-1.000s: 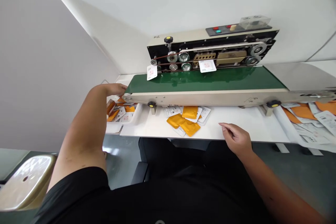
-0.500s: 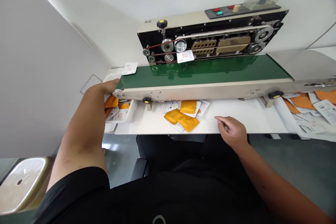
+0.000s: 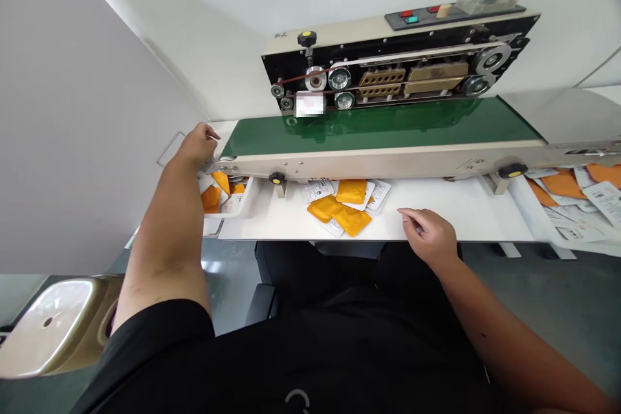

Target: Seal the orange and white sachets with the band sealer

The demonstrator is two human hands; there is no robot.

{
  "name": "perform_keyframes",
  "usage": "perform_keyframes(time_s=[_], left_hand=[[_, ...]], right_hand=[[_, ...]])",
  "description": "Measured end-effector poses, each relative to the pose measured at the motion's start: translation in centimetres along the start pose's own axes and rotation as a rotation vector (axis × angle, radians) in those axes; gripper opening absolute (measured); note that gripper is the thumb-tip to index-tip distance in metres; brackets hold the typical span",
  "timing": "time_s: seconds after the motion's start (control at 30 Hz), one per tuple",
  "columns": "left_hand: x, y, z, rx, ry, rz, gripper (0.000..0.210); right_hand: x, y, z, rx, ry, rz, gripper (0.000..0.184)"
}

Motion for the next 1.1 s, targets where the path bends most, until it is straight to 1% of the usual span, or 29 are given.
perform_keyframes(time_s=[0.07, 0.1, 0.13, 0.17, 0.23, 0.27, 0.3, 0.33, 0.37, 0.4, 0.43, 0.47, 0.5, 0.53, 0.57, 0.6, 0.63, 0.7, 0.77, 0.8, 0.87, 0.93, 1.0, 1.1], left_hand=[[-0.7, 0.6, 0.6, 0.026, 0.131, -0.024, 0.006], [-1.1, 1.5, 0.7, 0.057, 0.188, -0.07, 0.003], [-1.3, 2.6, 0.5, 0.099, 0.218, -0.144, 0.003], [-1.4, 4.0, 0.0, 0.146, 0.211, -0.231, 0.005], [-0.3, 7.3, -1.8, 0.237, 0.111, -0.419, 0.013], [1.0, 8.9, -3.3, 0.265, 0.014, -0.513, 0.018], [3.0, 10.2, -5.0, 0.284, -0.096, -0.588, 0.022], [5.4, 10.9, -6.9, 0.289, -0.207, -0.618, 0.022], [8.2, 11.3, -9.1, 0.289, -0.329, -0.638, 0.017], [11.3, 11.0, -11.4, 0.304, -0.458, -0.617, 0.014], [14.4, 10.0, -13.7, 0.339, -0.576, -0.567, 0.016], [17.2, 8.3, -16.0, 0.381, -0.675, -0.415, 0.02], [19.8, 6.0, -18.1, 0.422, -0.762, -0.244, 0.022], [21.8, 3.5, -19.7, 0.422, -0.76, -0.112, 0.023], [23.3, 1.2, -20.9, 0.421, -0.735, -0.046, 0.022], [24.3, -1.1, -21.8, 0.421, -0.695, 0.005, 0.021], [24.8, -3.2, -22.4, 0.412, -0.655, 0.051, 0.023], [24.8, -6.6, -22.9, 0.362, -0.572, 0.098, 0.037], [24.3, -8.7, -22.7, 0.293, -0.495, 0.126, 0.057], [24.0, -9.4, -22.5, 0.26, -0.459, 0.141, 0.064], [23.7, -10.2, -22.0, 0.205, -0.4, 0.181, 0.067], [23.6, -10.6, -21.7, 0.175, -0.371, 0.221, 0.063], [23.6, -10.6, -21.5, 0.176, -0.359, 0.234, 0.058], [23.6, -10.2, -21.2, 0.233, -0.356, 0.222, 0.049]], right_hand=[[0.0, 0.0, 0.0, -0.002, -0.003, -0.004, 0.023], [0.0, -0.1, 0.0, -0.002, -0.005, -0.004, 0.024], [0.1, -0.1, -0.1, 0.0, -0.008, -0.002, 0.024], [0.1, -0.1, -0.1, 0.001, -0.008, 0.0, 0.024], [0.0, 0.0, -0.1, -0.005, -0.005, -0.001, 0.024], [0.0, 0.1, 0.0, -0.012, -0.004, -0.005, 0.024], [-0.2, 0.2, 0.1, -0.021, -0.003, -0.011, 0.024], [-0.3, 0.3, 0.4, -0.033, 0.003, -0.016, 0.024], [-0.5, 0.3, 0.7, -0.05, 0.017, -0.015, 0.023], [-0.8, 0.2, 1.3, -0.069, 0.042, -0.009, 0.023], [-1.1, 0.0, 1.9, -0.089, 0.077, 0.005, 0.022], [-1.5, -0.3, 2.7, -0.108, 0.119, 0.027, 0.022], [-1.9, -0.8, 3.5, -0.121, 0.159, 0.057, 0.023], [-2.3, -1.3, 4.3, -0.127, 0.194, 0.095, 0.026], [-2.6, -2.0, 4.9, -0.122, 0.219, 0.138, 0.03], [-2.9, -2.6, 5.5, -0.11, 0.235, 0.186, 0.036], [-3.1, -3.3, 5.9, -0.091, 0.246, 0.237, 0.043], [-3.3, -4.3, 6.5, -0.042, 0.27, 0.331, 0.058], [-3.1, -4.9, 6.7, 0.003, 0.316, 0.414, 0.068], [-2.9, -5.0, 6.8, 0.018, 0.346, 0.45, 0.069], [-2.4, -5.1, 6.8, 0.034, 0.395, 0.507, 0.065], [-2.2, -5.0, 6.7, 0.04, 0.407, 0.525, 0.06], [-2.2, -4.9, 6.7, 0.042, 0.394, 0.52, 0.058], [-2.4, -4.9, 6.7, 0.036, 0.384, 0.513, 0.058]])
Point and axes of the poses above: each hand's wrist, its own x-axis away from the middle knuckle, its own y-axis out of the back of the hand, z = x × y, the point moved 5 cm from there along -x, towards the middle knuckle, and after that the axes turned 5 degrees about x, right-handed, at the moved point
